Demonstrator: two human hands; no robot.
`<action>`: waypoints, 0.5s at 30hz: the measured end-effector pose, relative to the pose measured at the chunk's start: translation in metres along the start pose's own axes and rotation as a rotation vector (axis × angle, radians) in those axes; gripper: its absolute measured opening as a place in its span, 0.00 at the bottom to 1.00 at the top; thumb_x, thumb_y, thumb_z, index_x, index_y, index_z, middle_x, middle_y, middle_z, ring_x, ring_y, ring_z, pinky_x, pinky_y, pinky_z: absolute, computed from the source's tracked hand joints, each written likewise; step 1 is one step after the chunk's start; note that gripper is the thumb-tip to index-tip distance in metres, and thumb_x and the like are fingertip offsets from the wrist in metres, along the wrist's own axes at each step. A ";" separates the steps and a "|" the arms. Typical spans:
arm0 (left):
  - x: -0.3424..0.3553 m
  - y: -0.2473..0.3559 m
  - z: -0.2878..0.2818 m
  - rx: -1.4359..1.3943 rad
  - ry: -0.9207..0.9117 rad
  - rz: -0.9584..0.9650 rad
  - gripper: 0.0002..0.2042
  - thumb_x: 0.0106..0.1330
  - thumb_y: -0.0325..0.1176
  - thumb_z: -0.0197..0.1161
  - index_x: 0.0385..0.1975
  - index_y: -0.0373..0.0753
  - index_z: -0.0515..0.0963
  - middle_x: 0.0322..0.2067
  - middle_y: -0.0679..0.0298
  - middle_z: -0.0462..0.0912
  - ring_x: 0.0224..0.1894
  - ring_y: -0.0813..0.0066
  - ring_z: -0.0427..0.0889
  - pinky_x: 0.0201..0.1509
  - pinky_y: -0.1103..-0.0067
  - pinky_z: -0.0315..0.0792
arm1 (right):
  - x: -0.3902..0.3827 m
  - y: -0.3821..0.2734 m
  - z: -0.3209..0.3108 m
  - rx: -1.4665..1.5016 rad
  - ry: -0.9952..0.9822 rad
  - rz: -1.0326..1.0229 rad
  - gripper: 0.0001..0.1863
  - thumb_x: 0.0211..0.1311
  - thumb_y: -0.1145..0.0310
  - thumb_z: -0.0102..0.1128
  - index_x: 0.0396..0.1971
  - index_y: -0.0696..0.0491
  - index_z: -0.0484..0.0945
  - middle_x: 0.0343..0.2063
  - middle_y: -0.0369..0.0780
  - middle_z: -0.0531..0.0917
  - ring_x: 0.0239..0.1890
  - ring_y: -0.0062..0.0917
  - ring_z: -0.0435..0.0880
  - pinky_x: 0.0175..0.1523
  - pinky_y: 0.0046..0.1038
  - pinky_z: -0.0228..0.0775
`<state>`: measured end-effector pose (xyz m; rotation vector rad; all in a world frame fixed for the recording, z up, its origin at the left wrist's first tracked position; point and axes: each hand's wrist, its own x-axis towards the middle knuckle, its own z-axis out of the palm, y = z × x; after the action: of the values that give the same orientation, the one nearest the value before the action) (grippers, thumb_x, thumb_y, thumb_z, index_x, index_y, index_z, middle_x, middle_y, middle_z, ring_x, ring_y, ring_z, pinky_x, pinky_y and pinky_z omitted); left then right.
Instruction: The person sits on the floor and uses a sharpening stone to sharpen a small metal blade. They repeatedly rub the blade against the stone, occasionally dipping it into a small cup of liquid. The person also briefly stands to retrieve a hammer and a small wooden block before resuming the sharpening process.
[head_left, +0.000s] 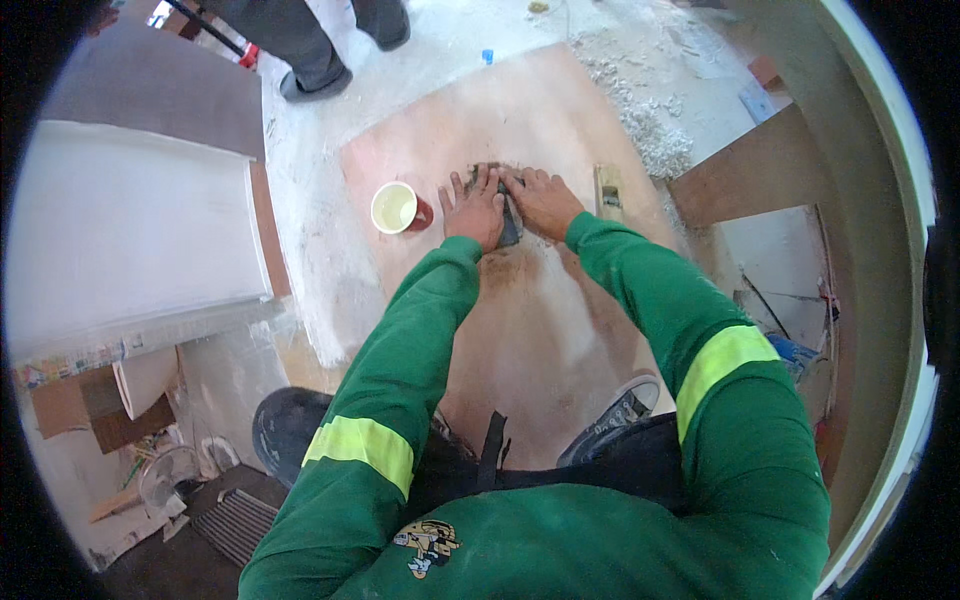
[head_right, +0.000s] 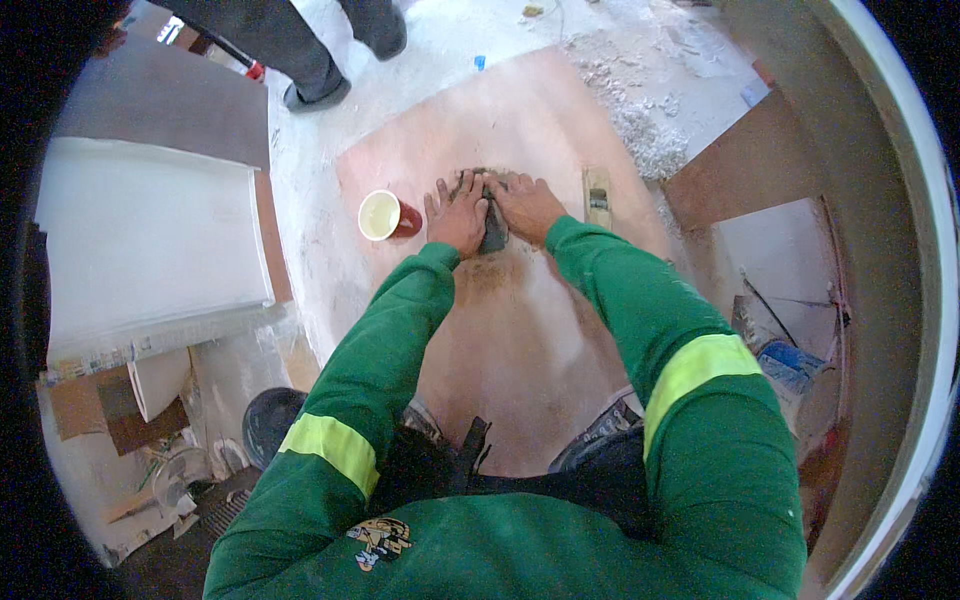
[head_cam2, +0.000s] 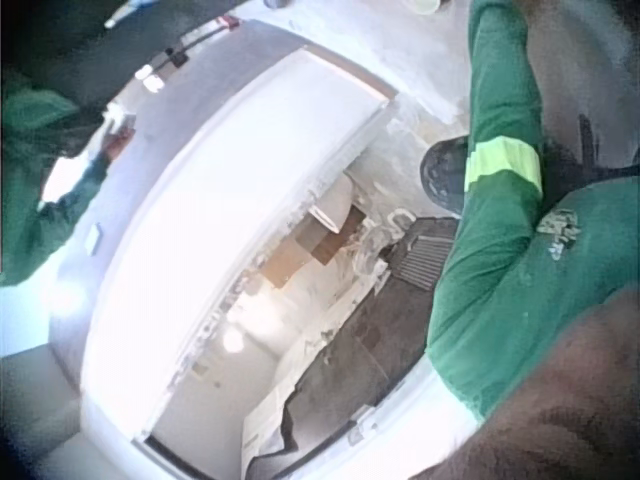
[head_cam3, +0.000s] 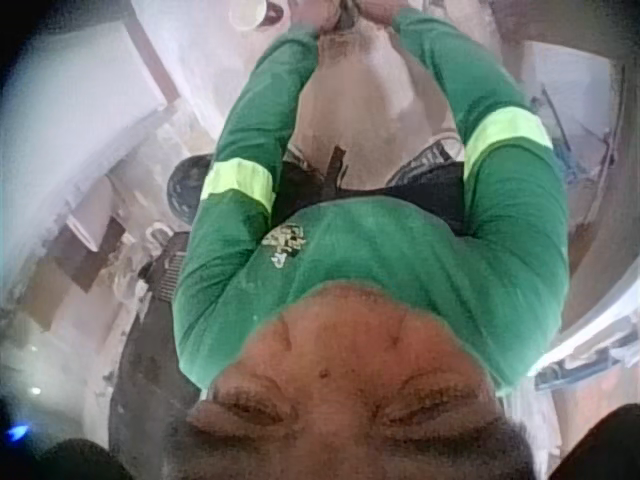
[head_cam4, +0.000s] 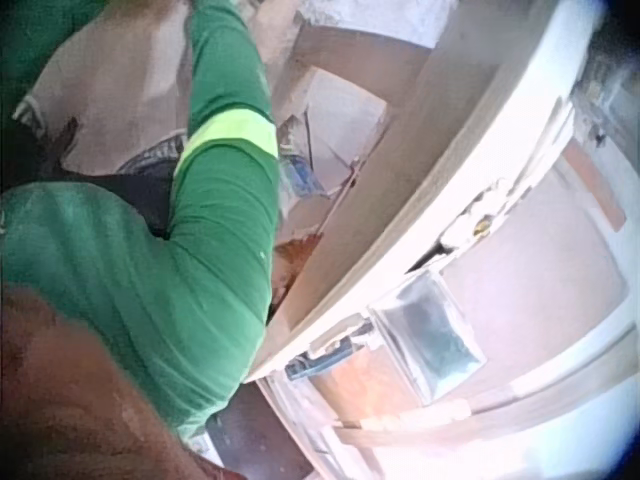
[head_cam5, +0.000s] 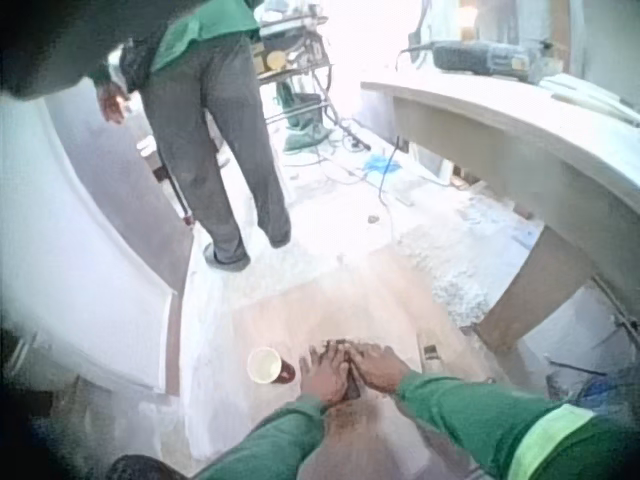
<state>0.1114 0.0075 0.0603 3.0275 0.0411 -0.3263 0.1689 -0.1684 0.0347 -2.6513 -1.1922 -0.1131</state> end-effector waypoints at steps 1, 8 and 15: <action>0.000 0.000 0.003 0.020 0.012 0.000 0.30 0.81 0.48 0.43 0.81 0.50 0.55 0.82 0.67 0.51 0.81 0.36 0.50 0.80 0.40 0.44 | -0.001 -0.001 0.003 -0.011 -0.008 -0.005 0.35 0.68 0.63 0.58 0.74 0.54 0.65 0.46 0.49 0.81 0.49 0.43 0.83 0.51 0.44 0.76; -0.053 0.012 0.049 0.064 0.130 0.047 0.30 0.81 0.47 0.45 0.80 0.49 0.56 0.82 0.63 0.52 0.80 0.38 0.53 0.78 0.38 0.49 | -0.048 -0.019 -0.015 -0.055 -0.206 -0.045 0.35 0.70 0.64 0.54 0.75 0.56 0.63 0.46 0.47 0.82 0.48 0.38 0.84 0.46 0.43 0.77; -0.029 0.008 0.033 0.089 0.079 0.017 0.29 0.81 0.48 0.44 0.80 0.50 0.57 0.81 0.67 0.54 0.80 0.38 0.52 0.80 0.41 0.45 | -0.039 -0.019 0.002 -0.062 -0.106 -0.044 0.34 0.69 0.63 0.55 0.74 0.54 0.65 0.46 0.46 0.83 0.48 0.38 0.84 0.44 0.43 0.76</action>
<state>0.0765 -0.0044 0.0349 3.1259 0.0074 -0.2133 0.1285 -0.1840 0.0302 -2.7153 -1.3008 -0.0172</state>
